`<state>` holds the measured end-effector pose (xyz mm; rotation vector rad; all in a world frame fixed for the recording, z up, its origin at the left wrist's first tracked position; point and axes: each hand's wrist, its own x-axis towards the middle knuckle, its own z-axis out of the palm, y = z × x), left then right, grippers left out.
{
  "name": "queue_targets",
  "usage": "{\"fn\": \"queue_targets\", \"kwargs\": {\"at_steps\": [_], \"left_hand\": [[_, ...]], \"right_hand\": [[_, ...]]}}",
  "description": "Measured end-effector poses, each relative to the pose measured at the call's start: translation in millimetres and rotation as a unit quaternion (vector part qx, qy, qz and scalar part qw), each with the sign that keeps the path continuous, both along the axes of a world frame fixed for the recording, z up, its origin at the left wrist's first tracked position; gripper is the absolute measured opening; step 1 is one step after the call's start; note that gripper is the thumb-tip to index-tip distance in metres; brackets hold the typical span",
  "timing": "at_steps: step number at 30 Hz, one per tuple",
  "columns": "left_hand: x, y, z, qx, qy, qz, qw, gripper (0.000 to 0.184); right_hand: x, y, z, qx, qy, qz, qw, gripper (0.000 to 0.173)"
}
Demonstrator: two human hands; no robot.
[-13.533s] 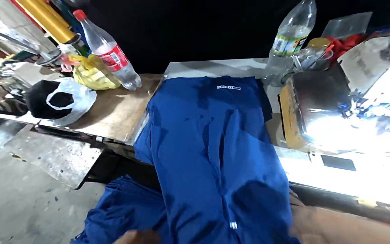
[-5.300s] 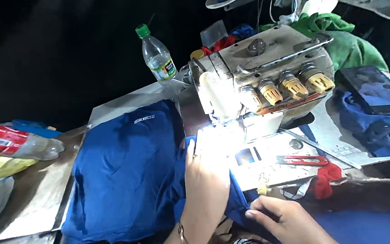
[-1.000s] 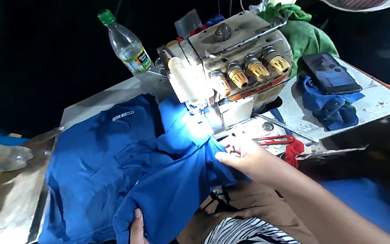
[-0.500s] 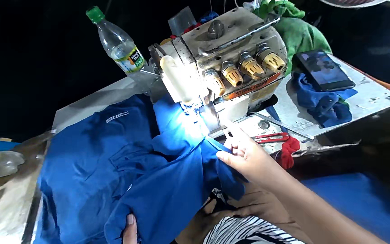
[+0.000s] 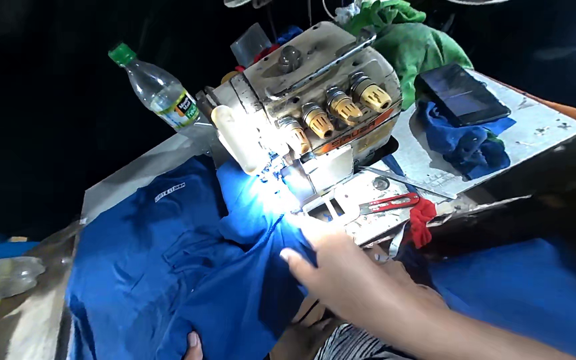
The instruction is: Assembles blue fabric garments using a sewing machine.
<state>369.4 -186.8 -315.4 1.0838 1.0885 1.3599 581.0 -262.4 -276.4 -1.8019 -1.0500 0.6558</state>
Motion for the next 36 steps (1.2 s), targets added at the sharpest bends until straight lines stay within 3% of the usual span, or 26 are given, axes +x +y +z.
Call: {"fn": "queue_targets", "kwargs": {"at_steps": [3, 6, 12, 14, 16, 20, 24, 29, 31, 34, 36], "left_hand": [[-3, 2, 0, -0.002, -0.007, -0.03, 1.0, 0.021], [-2, 4, 9, 0.0, 0.003, -0.047, 0.999, 0.022], [1, 2, 4, 0.0, 0.005, -0.032, 0.999, 0.021], [4, 1, 5, -0.011, 0.001, -0.027, 1.0, 0.02], [1, 1, 0, -0.005, -0.001, -0.041, 0.999, 0.021], [13, -4, 7, -0.03, 0.032, -0.063, 0.997, 0.021], [28, -13, 22, -0.044, 0.136, -0.125, 0.982, 0.022], [22, 7, -5, -0.048, 0.019, -0.265, 0.963, 0.037], [18, 15, -16, -0.017, -0.007, -0.326, 0.945, 0.046], [19, 20, -15, -0.085, -0.028, -0.28, 0.956, 0.039], [23, 21, -3, -0.101, 0.105, -0.224, 0.964, 0.016]], "right_hand": [[-11, -3, 16, -0.037, -0.04, 0.066, 0.996, 0.034], [-11, 1, 18, -0.063, 0.009, 0.072, 0.995, 0.047], [2, 1, -3, 0.03, 0.056, 0.002, 0.998, 0.024], [-1, -2, -7, 0.06, 0.0, -0.011, 0.998, 0.038], [-8, -1, -12, 0.079, -0.086, -0.007, 0.993, 0.042], [-26, 3, -14, 0.093, -0.245, -0.01, 0.965, 0.027], [-47, 0, 3, 0.052, -0.217, 0.072, 0.972, 0.044], [-62, -8, 22, 0.065, -0.219, 0.112, 0.967, 0.052], [-69, -4, 24, 0.064, -0.252, 0.092, 0.961, 0.043], [-67, 0, 25, 0.059, -0.234, 0.123, 0.963, 0.042], [-52, -3, 37, 0.027, -0.109, 0.2, 0.973, 0.04]]}}
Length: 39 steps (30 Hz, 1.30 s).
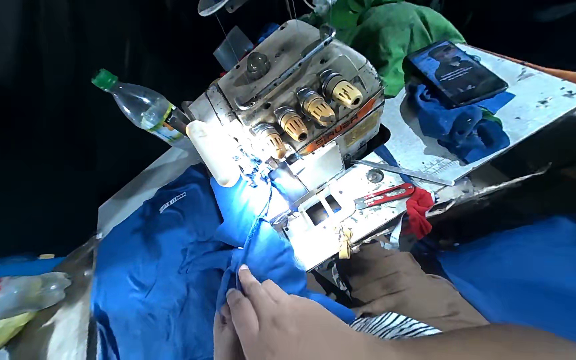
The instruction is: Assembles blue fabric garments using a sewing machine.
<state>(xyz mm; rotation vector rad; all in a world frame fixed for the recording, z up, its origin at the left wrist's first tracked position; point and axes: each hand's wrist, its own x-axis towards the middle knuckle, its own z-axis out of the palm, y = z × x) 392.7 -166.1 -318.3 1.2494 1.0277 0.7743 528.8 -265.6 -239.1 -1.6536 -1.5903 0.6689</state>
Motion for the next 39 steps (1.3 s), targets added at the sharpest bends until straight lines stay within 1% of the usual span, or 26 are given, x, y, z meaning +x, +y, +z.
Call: {"fn": "queue_targets", "kwargs": {"at_steps": [1, 2, 3, 5, 6, 7, 9, 10, 13, 15, 16, 19, 21, 23, 24, 25, 26, 27, 28, 29, 30, 32, 34, 37, 39], "left_hand": [[1, 1, 3, 0.014, 0.023, -0.008, 1.0, 0.014], [3, 1, 8, 0.028, 0.038, -0.014, 0.999, 0.018], [10, -2, 17, 0.044, 0.057, -0.012, 0.997, 0.019], [25, -10, 37, 0.094, 0.091, -0.002, 0.991, 0.012], [28, -10, 39, 0.118, 0.097, 0.005, 0.988, 0.014], [29, -9, 39, 0.135, 0.092, 0.006, 0.987, 0.017], [29, -5, 36, 0.155, 0.086, 0.007, 0.984, 0.014], [29, -4, 35, 0.163, 0.081, 0.004, 0.983, 0.011], [27, -1, 33, 0.196, 0.079, -0.008, 0.977, 0.008], [27, 1, 31, 0.21, 0.079, -0.01, 0.974, 0.008], [26, 1, 31, 0.211, 0.078, -0.011, 0.974, 0.009], [24, 2, 29, 0.212, 0.075, -0.02, 0.974, 0.01], [25, 2, 28, 0.214, 0.075, -0.024, 0.974, 0.01], [26, -2, 29, 0.238, 0.093, -0.022, 0.967, 0.01], [25, -4, 29, 0.274, 0.118, -0.025, 0.954, 0.014], [23, -5, 27, 0.33, 0.156, -0.036, 0.93, 0.024], [18, -7, 26, 0.385, 0.198, -0.059, 0.899, 0.041], [14, -10, 25, 0.43, 0.233, -0.093, 0.867, 0.056], [9, -13, 26, 0.461, 0.25, -0.13, 0.842, 0.062], [5, -18, 27, 0.477, 0.256, -0.158, 0.825, 0.062], [1, -22, 29, 0.484, 0.257, -0.171, 0.819, 0.061], [-6, -29, 37, 0.488, 0.243, -0.167, 0.821, 0.057], [-19, -34, 40, 0.487, 0.225, -0.14, 0.832, 0.046], [-36, -34, 35, 0.459, 0.164, -0.044, 0.872, 0.029], [-38, -31, 33, 0.421, 0.123, 0.013, 0.899, 0.023]], "right_hand": [[8, -1, 2, -0.007, 0.052, 0.008, 0.999, 0.036], [14, -2, -1, 0.015, 0.078, -0.01, 0.997, 0.03], [20, -1, -6, 0.044, 0.081, -0.037, 0.995, 0.025], [30, 9, -30, 0.146, 0.002, -0.158, 0.977, 0.017], [38, 15, -40, 0.171, -0.036, -0.202, 0.964, 0.017], [47, 19, -45, 0.179, -0.065, -0.22, 0.957, 0.02], [62, 26, -51, 0.17, -0.102, -0.208, 0.958, 0.027], [67, 28, -52, 0.172, -0.116, -0.191, 0.959, 0.028], [76, 39, -58, 0.227, -0.123, -0.179, 0.949, 0.016], [81, 45, -58, 0.249, -0.064, -0.194, 0.947, 0.013], [82, 46, -57, 0.244, -0.025, -0.211, 0.946, 0.013], [88, 43, -57, 0.169, 0.092, -0.237, 0.952, 0.016], [86, 36, -55, 0.135, 0.144, -0.265, 0.944, 0.018], [80, 25, -55, 0.106, 0.201, -0.307, 0.924, 0.019], [76, 20, -56, 0.085, 0.23, -0.32, 0.915, 0.015], [73, 16, -58, 0.053, 0.268, -0.312, 0.91, 0.012], [71, 11, -61, 0.02, 0.31, -0.283, 0.907, 0.018], [71, 8, -63, -0.014, 0.349, -0.244, 0.905, 0.03], [72, 7, -65, -0.039, 0.371, -0.213, 0.903, 0.039], [71, 6, -68, -0.049, 0.37, -0.202, 0.905, 0.045], [71, 6, -70, -0.049, 0.355, -0.207, 0.911, 0.048], [72, 7, -71, -0.035, 0.312, -0.239, 0.919, 0.048], [74, 8, -70, -0.018, 0.291, -0.248, 0.924, 0.043], [81, 9, -71, -0.032, 0.282, -0.227, 0.932, 0.037], [84, 10, -73, -0.031, 0.29, -0.214, 0.933, 0.036]]}}
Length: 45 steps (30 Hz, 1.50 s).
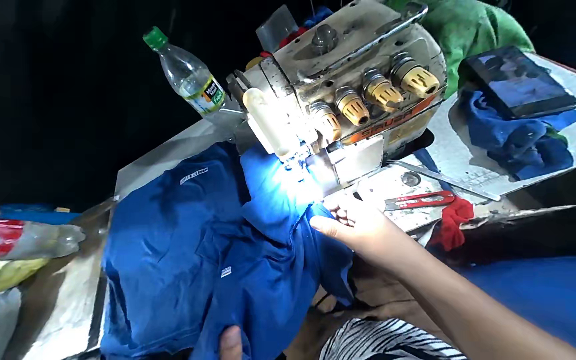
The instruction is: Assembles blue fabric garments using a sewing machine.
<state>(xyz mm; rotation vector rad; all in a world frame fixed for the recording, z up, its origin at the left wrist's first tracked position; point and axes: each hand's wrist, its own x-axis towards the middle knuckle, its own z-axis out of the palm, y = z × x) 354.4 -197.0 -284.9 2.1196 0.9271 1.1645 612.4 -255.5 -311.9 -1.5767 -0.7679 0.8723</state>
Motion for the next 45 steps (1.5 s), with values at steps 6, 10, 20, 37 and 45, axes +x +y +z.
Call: {"fn": "queue_targets", "kwargs": {"at_steps": [6, 10, 20, 37, 45], "left_hand": [[-4, 2, 1, -0.07, -0.117, 0.082, 0.987, 0.023], [-4, 8, -1, -0.14, -0.141, 0.11, 0.974, 0.014], [6, 19, 6, -0.487, -0.292, 0.019, 0.823, 0.035], [34, 8, 29, -0.262, -0.172, 0.243, 0.918, 0.015], [6, 24, -1, -0.212, -0.18, 0.17, 0.945, 0.023]], "right_hand": [[1, -4, 7, 0.046, 0.013, -0.01, 0.999, 0.018], [4, -3, 2, 0.048, -0.032, -0.048, 0.997, 0.017], [-4, 4, -7, 0.154, -0.158, -0.079, 0.972, 0.021], [11, 0, 20, 0.017, -0.108, -0.05, 0.993, 0.012], [12, 2, 9, 0.035, -0.106, -0.049, 0.993, 0.014]]}}
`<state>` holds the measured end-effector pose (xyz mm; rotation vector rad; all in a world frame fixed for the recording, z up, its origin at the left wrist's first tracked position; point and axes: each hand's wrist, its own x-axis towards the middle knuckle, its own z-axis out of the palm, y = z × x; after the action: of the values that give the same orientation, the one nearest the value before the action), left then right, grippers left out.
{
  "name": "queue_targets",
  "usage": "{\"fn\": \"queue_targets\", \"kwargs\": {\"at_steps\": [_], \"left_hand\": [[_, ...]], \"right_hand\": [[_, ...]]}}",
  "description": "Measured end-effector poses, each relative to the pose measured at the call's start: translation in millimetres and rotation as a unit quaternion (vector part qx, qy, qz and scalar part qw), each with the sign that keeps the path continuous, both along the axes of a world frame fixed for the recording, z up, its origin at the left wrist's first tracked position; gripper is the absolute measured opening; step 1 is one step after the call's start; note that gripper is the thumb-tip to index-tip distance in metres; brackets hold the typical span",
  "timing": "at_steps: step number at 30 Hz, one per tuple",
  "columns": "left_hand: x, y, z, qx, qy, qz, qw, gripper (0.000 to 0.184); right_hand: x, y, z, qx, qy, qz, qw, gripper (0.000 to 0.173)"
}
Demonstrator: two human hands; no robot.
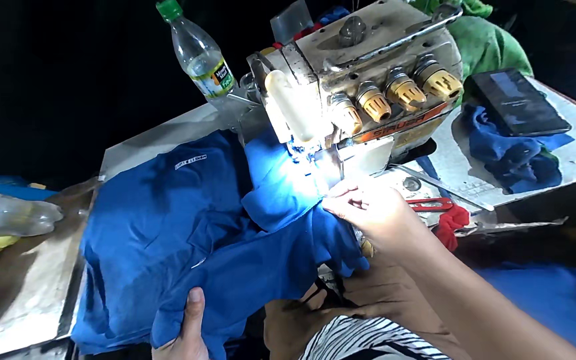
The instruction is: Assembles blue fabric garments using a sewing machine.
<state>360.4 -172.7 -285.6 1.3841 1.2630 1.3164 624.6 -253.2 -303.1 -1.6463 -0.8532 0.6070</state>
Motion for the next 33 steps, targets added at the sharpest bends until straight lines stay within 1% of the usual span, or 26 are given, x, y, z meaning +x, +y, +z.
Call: {"fn": "queue_targets", "kwargs": {"at_steps": [2, 4, 6, 8, 10, 12, 15, 17, 21, 24, 26, 29, 31, 32, 33], "left_hand": [[1, -3, 2, -0.014, 0.013, 0.006, 1.0, 0.021], [8, -8, 11, -0.039, 0.045, 0.027, 0.998, 0.02], [12, -11, 16, -0.05, 0.045, 0.04, 0.997, 0.02], [10, -9, 12, -0.039, 0.019, 0.032, 0.999, 0.019], [1, -5, 3, -0.013, -0.001, -0.002, 1.0, 0.022], [-2, -4, 2, 0.001, -0.004, -0.015, 1.0, 0.022], [-2, -9, 6, -0.014, -0.001, -0.012, 1.0, 0.02], [-2, -14, 12, -0.026, 0.02, -0.02, 0.999, 0.019], [-13, -16, -4, -0.011, 0.041, -0.035, 0.998, 0.025], [-19, -17, -19, 0.002, 0.044, -0.039, 0.998, 0.032], [-20, -17, -23, 0.007, 0.036, -0.047, 0.998, 0.031], [-14, -17, -18, 0.0, 0.036, -0.037, 0.999, 0.03], [-5, -19, -11, -0.015, 0.026, -0.017, 0.999, 0.027], [-2, -19, -9, -0.021, 0.016, -0.008, 1.0, 0.024], [2, -18, -7, -0.024, 0.002, 0.004, 1.0, 0.019]], "right_hand": [[2, -1, 1, -0.031, -0.009, 0.021, 0.999, 0.018], [5, -1, 2, -0.048, 0.007, 0.046, 0.998, 0.018], [8, 0, 1, -0.053, 0.011, 0.062, 0.997, 0.017], [12, 0, 0, -0.04, 0.006, 0.063, 0.997, 0.012], [13, -2, 4, -0.042, 0.006, 0.056, 0.998, 0.014], [12, -5, 8, -0.043, -0.001, 0.049, 0.998, 0.016], [10, -8, 11, -0.05, 0.0, 0.047, 0.998, 0.016], [10, -10, 16, -0.053, 0.012, 0.046, 0.997, 0.014], [13, -12, 11, -0.036, 0.002, 0.055, 0.998, 0.013], [14, -12, 8, -0.017, 0.019, 0.058, 0.998, 0.012], [13, -14, 7, -0.005, 0.029, 0.065, 0.997, 0.013], [13, -13, 5, 0.007, 0.058, 0.072, 0.996, 0.012], [12, -14, 4, 0.0, 0.045, 0.057, 0.997, 0.007], [11, -14, 4, -0.005, 0.022, 0.047, 0.999, 0.006], [9, -13, 4, -0.018, -0.016, 0.042, 0.999, 0.015]]}}
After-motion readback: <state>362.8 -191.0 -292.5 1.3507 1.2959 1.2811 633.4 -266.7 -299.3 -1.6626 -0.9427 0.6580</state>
